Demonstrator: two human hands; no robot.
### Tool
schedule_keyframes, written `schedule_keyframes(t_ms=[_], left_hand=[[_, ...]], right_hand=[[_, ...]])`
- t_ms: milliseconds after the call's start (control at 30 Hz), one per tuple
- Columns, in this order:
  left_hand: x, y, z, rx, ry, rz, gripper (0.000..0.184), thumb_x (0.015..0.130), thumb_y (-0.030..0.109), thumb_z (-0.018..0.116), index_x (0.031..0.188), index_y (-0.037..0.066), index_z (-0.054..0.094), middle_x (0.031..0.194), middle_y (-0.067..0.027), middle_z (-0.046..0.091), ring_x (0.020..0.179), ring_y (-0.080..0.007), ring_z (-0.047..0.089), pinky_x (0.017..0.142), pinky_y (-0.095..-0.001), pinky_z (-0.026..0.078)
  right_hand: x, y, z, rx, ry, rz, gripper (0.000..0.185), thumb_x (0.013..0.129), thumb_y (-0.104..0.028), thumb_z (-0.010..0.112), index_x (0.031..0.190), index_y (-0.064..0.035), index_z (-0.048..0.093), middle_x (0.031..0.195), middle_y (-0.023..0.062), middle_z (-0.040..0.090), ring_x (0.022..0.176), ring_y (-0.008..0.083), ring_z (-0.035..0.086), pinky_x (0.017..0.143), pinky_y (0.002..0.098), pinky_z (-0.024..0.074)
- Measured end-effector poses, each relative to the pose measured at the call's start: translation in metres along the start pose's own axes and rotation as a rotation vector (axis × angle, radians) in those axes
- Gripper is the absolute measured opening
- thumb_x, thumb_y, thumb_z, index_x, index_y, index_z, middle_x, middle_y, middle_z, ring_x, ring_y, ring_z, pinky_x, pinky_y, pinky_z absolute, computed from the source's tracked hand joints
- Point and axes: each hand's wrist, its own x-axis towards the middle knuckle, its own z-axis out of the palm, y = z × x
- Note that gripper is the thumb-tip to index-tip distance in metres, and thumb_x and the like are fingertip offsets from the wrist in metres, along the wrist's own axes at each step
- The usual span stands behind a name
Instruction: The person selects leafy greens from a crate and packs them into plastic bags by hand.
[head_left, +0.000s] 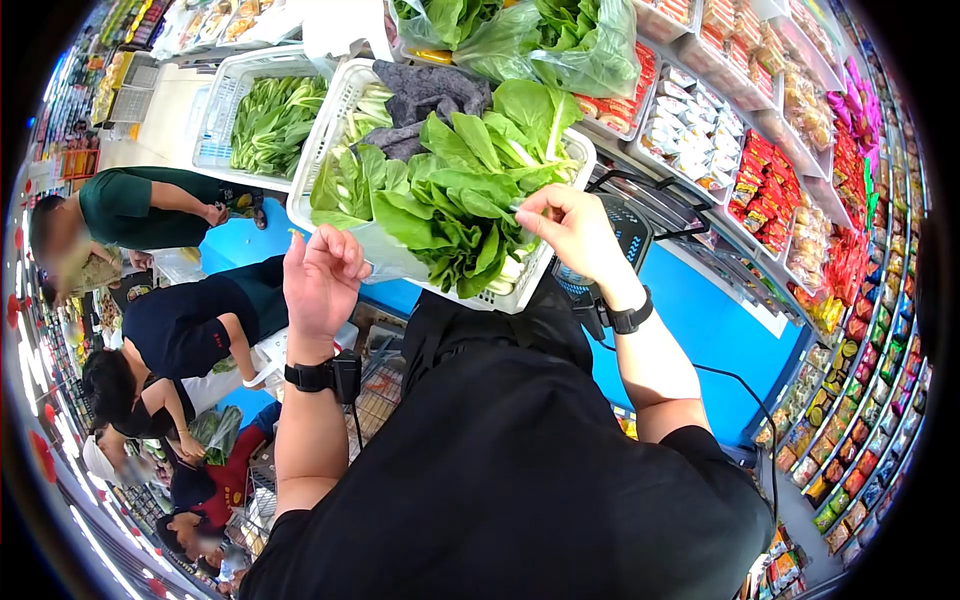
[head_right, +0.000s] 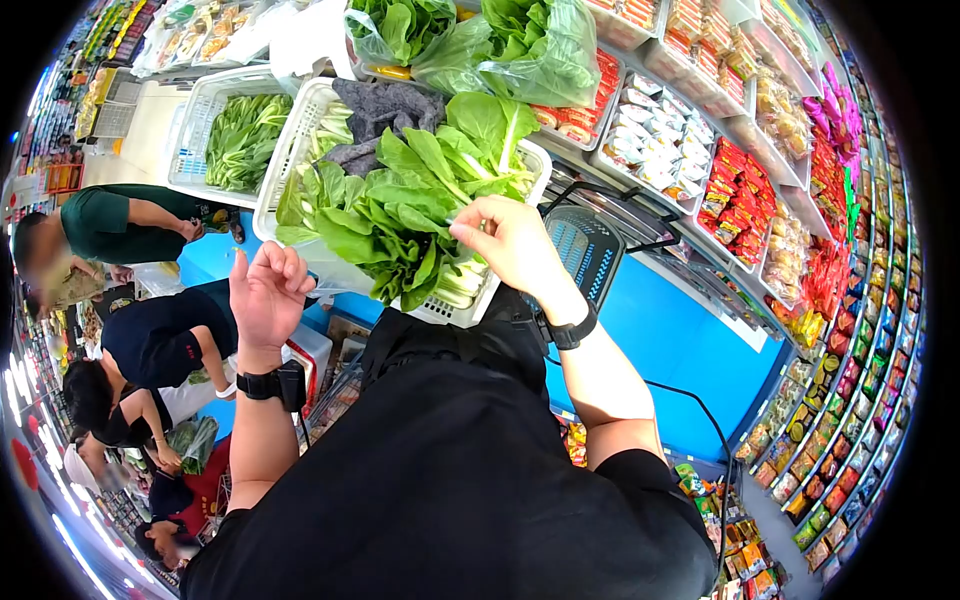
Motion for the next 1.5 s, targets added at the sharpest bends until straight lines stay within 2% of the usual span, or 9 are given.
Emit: schedule_keyframes(t_ms=[167,333,433,500,800,1033,1200,1333,1500], left_hand=[[0.002,-0.002,0.011,0.012,0.035,0.024,0.053,0.110,0.058,0.040,0.092,0.010,0.050,0.086,-0.0031,0.050,0.077,-0.0162,0.042,0.077,-0.0341,0.038],[0.002,-0.010,0.004,0.007,-0.033,-0.008,0.053,0.110,0.058,0.037,0.091,0.011,0.052,0.088,-0.0040,0.054,0.079,-0.0169,0.047,0.080,-0.0333,0.039],[0.001,-0.016,0.008,0.021,0.033,-0.001,0.053,0.110,0.058,0.037,0.091,0.010,0.052,0.088,-0.0039,0.053,0.078,-0.0168,0.045,0.078,-0.0331,0.038],[0.002,-0.017,0.009,0.011,0.040,0.002,0.054,0.110,0.058,0.038,0.091,0.010,0.052,0.087,-0.0039,0.053,0.078,-0.0167,0.045,0.078,-0.0329,0.038],[-0.001,-0.013,0.009,0.033,0.037,-0.007,0.053,0.109,0.060,0.041,0.092,0.011,0.051,0.086,-0.0023,0.050,0.078,-0.0156,0.043,0.077,-0.0324,0.036],[-0.003,-0.008,0.003,0.006,0.052,-0.001,0.054,0.109,0.061,0.041,0.092,0.011,0.052,0.086,-0.0023,0.050,0.077,-0.0158,0.043,0.077,-0.0328,0.036],[-0.008,0.003,-0.007,-0.021,0.087,0.046,0.050,0.108,0.059,0.045,0.093,0.012,0.052,0.087,-0.0013,0.049,0.076,-0.0145,0.041,0.074,-0.0326,0.035],[-0.015,0.014,-0.022,-0.098,0.169,0.071,0.053,0.109,0.061,0.042,0.094,0.011,0.052,0.084,-0.0015,0.048,0.075,-0.0146,0.039,0.073,-0.0329,0.035],[-0.017,0.015,-0.029,-0.140,0.142,0.099,0.052,0.109,0.060,0.044,0.094,0.011,0.052,0.084,-0.0016,0.048,0.073,-0.0148,0.038,0.071,-0.0327,0.035]], right_hand=[[-0.004,-0.005,0.004,0.291,0.063,0.109,0.019,0.099,-0.020,0.074,0.103,-0.0025,0.071,0.077,0.0051,0.066,0.069,0.0111,0.057,0.066,0.0302,0.0480],[0.011,0.026,0.007,0.014,0.093,0.050,0.020,0.100,-0.022,0.072,0.101,-0.0022,0.068,0.079,0.0041,0.066,0.073,0.0113,0.059,0.069,0.0304,0.0498],[0.004,0.045,0.019,-0.132,-0.094,0.202,0.024,0.098,-0.026,0.073,0.101,-0.0022,0.071,0.081,0.0090,0.072,0.075,0.0151,0.067,0.071,0.0337,0.0540],[-0.004,0.062,0.032,-0.059,-0.225,0.280,0.028,0.096,-0.028,0.072,0.101,-0.0008,0.074,0.079,0.0175,0.073,0.074,0.0282,0.072,0.071,0.0398,0.0558],[-0.026,0.079,0.079,-0.031,-0.567,0.332,0.027,0.087,-0.022,0.070,0.099,0.0014,0.076,0.085,0.0190,0.077,0.078,0.0286,0.078,0.075,0.0406,0.0596],[-0.030,0.061,0.091,0.019,-0.190,0.237,0.027,0.091,-0.025,0.074,0.093,0.0021,0.070,0.080,0.0220,0.071,0.078,0.0381,0.071,0.071,0.0435,0.0546],[-0.028,0.089,0.100,0.375,-0.050,0.073,0.022,0.096,-0.015,0.078,0.085,-0.0029,0.063,0.080,0.0003,0.057,0.068,0.0099,0.053,0.064,0.0284,0.0453],[-0.026,0.096,0.090,1.199,-0.238,0.307,0.021,0.100,-0.010,0.075,0.085,-0.0097,0.060,0.090,-0.0035,0.059,0.069,0.0056,0.051,0.060,0.0224,0.0397],[-0.028,0.065,0.071,1.298,-0.236,0.324,0.019,0.097,-0.007,0.076,0.088,-0.0090,0.061,0.087,-0.0033,0.060,0.068,0.0052,0.052,0.060,0.0220,0.0412]])
